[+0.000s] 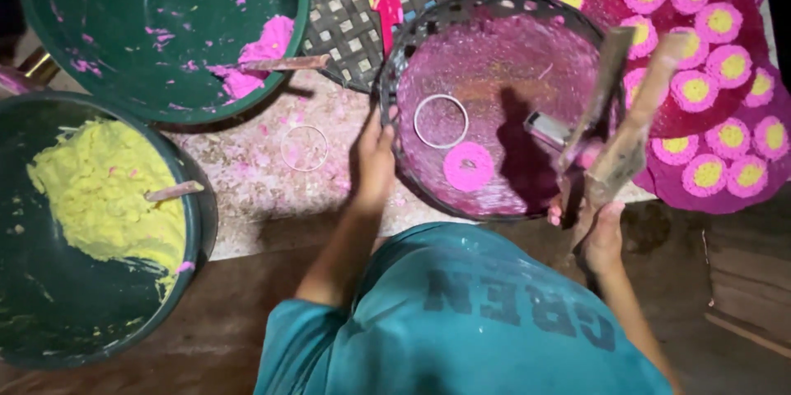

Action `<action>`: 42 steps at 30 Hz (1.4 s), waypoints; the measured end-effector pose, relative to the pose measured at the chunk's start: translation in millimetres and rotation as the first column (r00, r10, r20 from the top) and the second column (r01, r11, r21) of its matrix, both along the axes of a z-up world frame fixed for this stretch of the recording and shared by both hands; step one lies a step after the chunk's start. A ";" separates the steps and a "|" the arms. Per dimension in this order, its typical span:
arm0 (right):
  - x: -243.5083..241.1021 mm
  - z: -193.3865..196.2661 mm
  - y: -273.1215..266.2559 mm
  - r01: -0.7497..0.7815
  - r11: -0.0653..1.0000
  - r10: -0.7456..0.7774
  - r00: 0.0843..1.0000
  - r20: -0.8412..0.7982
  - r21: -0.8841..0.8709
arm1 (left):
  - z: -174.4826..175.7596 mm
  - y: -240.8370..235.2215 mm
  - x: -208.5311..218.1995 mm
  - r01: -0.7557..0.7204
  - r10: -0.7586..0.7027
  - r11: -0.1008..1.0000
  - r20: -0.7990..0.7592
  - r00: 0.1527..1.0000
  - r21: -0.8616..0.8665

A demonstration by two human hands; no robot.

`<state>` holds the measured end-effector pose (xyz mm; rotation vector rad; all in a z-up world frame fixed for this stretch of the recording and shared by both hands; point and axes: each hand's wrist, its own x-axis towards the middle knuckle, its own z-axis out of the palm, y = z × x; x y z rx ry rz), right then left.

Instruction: The person uses a wooden press tool to form pink circular shapes from a pink paste, then places them on a dark tray. They repeat the process, adding yellow centers to the pink circles using a smaller tool. Finished items are stacked on a nearby tray.

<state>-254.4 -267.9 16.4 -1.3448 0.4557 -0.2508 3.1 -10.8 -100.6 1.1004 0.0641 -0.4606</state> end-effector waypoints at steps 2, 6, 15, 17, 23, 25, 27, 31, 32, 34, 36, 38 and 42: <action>3.9 0.7 -8.1 -0.092 0.994 0.087 0.992 -0.090 -0.054 | 11.6 2.1 -18.4 -0.069 0.042 0.985 0.168 0.985 0.158; 30.2 11.7 -29.6 -0.330 0.943 0.313 0.918 -0.243 -0.031 | 67.7 -3.0 -11.8 -0.291 0.160 0.947 0.579 0.799 0.140; 129.1 87.7 -39.2 -0.549 0.769 0.604 0.459 -0.651 0.327 | 144.2 -70.0 56.9 0.208 -0.318 0.199 0.137 0.938 -0.958; 146.3 100.4 -36.2 -0.693 0.720 0.445 0.431 -0.785 0.027 | 136.2 -71.6 60.0 0.130 -0.262 0.242 0.065 0.963 -0.961; 173.7 106.6 2.4 -0.796 0.500 0.289 0.524 -0.801 -0.341 | 108.1 -52.5 80.7 0.108 -0.160 0.279 0.064 0.985 -0.954; 174.7 106.2 13.9 -0.792 0.476 0.279 0.549 -0.788 -0.382 | 100.1 -47.3 81.8 0.118 -0.155 0.274 0.077 0.985 -0.955; 174.4 108.2 19.6 -0.791 0.454 0.309 0.571 -0.761 -0.410 | 93.4 -46.6 78.0 0.090 -0.170 0.265 0.046 0.984 -0.960; 174.4 118.5 15.1 -0.830 0.462 0.226 0.451 -0.864 -0.313 | 83.3 -59.5 65.8 -0.038 -0.187 0.288 -0.095 0.978 -0.957; 174.8 121.7 12.2 -0.833 0.457 0.199 0.437 -0.877 -0.311 | 82.4 -64.9 64.8 -0.050 -0.186 0.295 -0.109 0.976 -0.954; 175.9 126.3 8.2 -0.819 0.414 0.163 0.495 -0.853 -0.397 | 82.5 -75.2 66.1 -0.073 -0.187 0.309 -0.136 0.973 -0.948; 175.4 127.6 7.7 -0.758 0.337 0.154 0.629 -0.762 -0.558 | 84.2 -82.3 72.2 -0.056 -0.158 0.322 -0.112 0.981 -0.945; 176.1 125.5 10.2 -0.775 0.335 0.068 0.588 -0.806 -0.537 | 87.6 -85.3 80.9 -0.032 -0.152 0.332 -0.087 0.985 -0.943; 181.3 114.3 18.6 -0.713 0.338 0.119 0.679 -0.724 -0.614 | 96.5 -77.0 98.6 0.035 -0.149 0.361 -0.021 0.989 -0.932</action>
